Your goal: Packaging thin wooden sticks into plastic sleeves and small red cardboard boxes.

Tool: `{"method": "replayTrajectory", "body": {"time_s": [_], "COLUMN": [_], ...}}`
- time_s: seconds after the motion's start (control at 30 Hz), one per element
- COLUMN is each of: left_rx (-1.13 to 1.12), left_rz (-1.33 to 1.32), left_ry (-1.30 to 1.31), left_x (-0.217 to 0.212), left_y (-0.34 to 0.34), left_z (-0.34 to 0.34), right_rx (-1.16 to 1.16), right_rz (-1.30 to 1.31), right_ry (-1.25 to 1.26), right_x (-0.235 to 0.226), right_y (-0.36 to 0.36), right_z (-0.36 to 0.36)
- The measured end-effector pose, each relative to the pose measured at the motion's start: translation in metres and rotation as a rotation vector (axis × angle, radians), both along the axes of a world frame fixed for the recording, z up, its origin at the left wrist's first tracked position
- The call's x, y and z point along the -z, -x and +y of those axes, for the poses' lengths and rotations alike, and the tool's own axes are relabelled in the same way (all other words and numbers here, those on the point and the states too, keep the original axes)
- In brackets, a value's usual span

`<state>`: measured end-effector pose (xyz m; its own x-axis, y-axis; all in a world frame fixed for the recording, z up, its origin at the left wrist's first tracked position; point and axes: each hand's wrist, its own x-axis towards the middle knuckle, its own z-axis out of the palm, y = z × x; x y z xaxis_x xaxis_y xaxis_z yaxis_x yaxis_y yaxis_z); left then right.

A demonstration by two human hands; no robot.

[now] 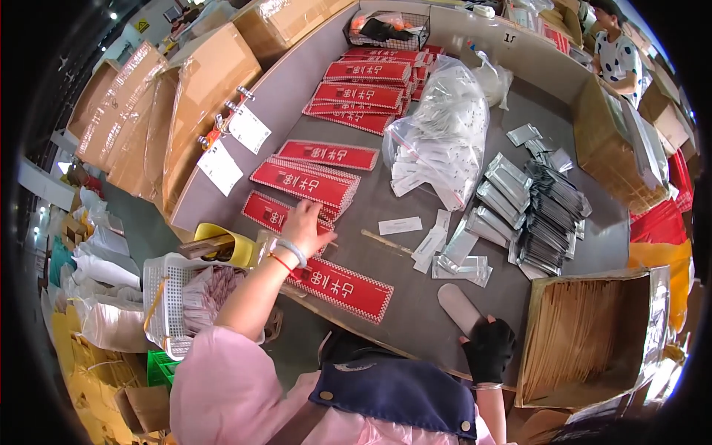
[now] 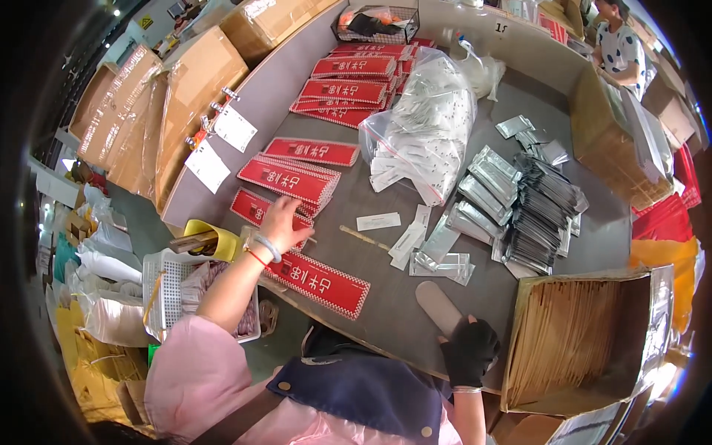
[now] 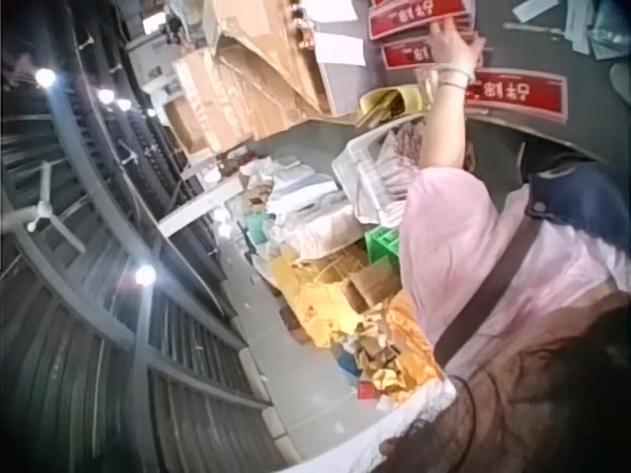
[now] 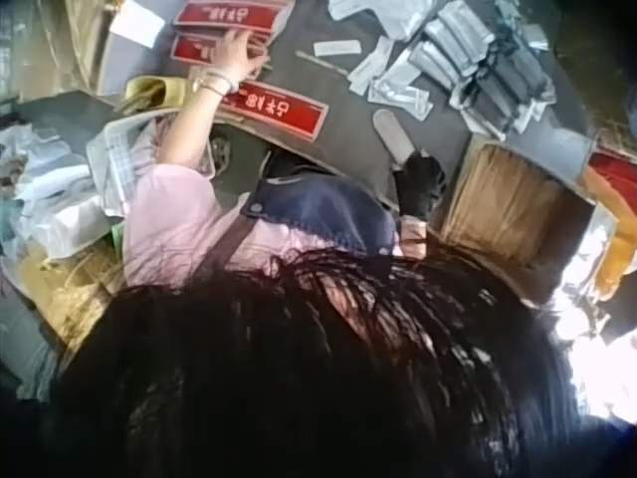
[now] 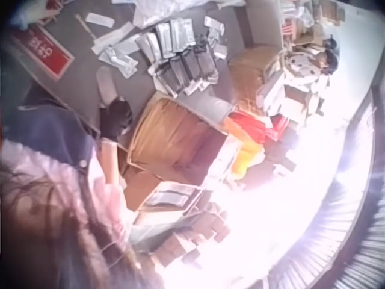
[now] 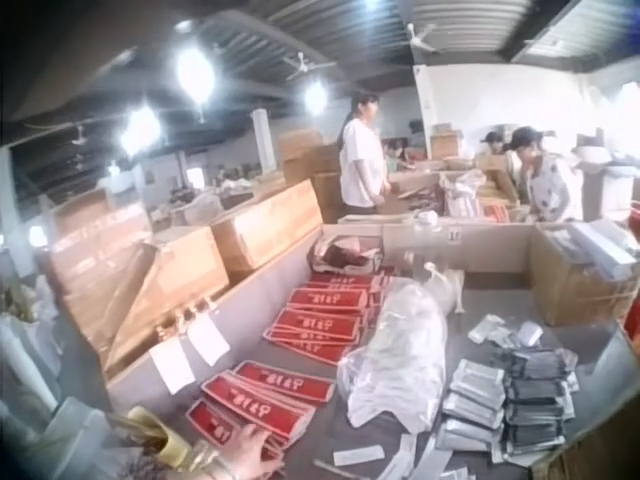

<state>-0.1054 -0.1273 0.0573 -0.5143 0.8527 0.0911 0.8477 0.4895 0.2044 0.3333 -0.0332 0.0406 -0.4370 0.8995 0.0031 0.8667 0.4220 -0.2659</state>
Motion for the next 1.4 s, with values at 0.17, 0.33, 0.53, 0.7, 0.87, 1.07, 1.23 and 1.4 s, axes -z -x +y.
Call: {"method": "replayTrajectory", "body": {"time_s": [0.17, 0.33, 0.53, 0.7, 0.87, 1.07, 1.23, 1.4], "left_rx": [-0.094, 0.012, 0.167, 0.353, 0.618, 0.878, 0.821, 0.717], "left_rz": [-0.136, -0.216, -0.036, -0.064, -0.613, -0.612, -0.076, -0.251], "left_ry": [0.152, 0.194, 0.484, 0.536, 0.109, -0.126, -0.169, -0.241], "left_x": [0.006, -0.005, -0.011, -0.016, -0.064, -0.077, -0.070, -0.050], "left_y": [0.003, 0.013, 0.032, 0.046, -0.017, -0.102, -0.142, -0.132], "left_z": [0.005, 0.001, 0.009, 0.022, 0.051, 0.067, 0.040, 0.031], "right_rx": [-0.066, -0.121, -0.179, -0.256, -0.258, -0.244, 0.055, -0.092], "right_rz": [0.103, 0.312, 0.431, 0.458, 0.624, 1.016, 1.182, 1.132], "right_ry": [-0.024, -0.031, 0.034, 0.058, 0.189, 0.479, 0.605, 0.363], "right_x": [-0.005, -0.009, -0.020, -0.021, -0.050, -0.062, -0.042, -0.084], "right_y": [0.004, 0.011, 0.029, 0.032, 0.074, 0.105, 0.095, 0.083], "right_z": [0.002, 0.004, 0.004, 0.006, 0.007, 0.004, 0.001, -0.005]}}
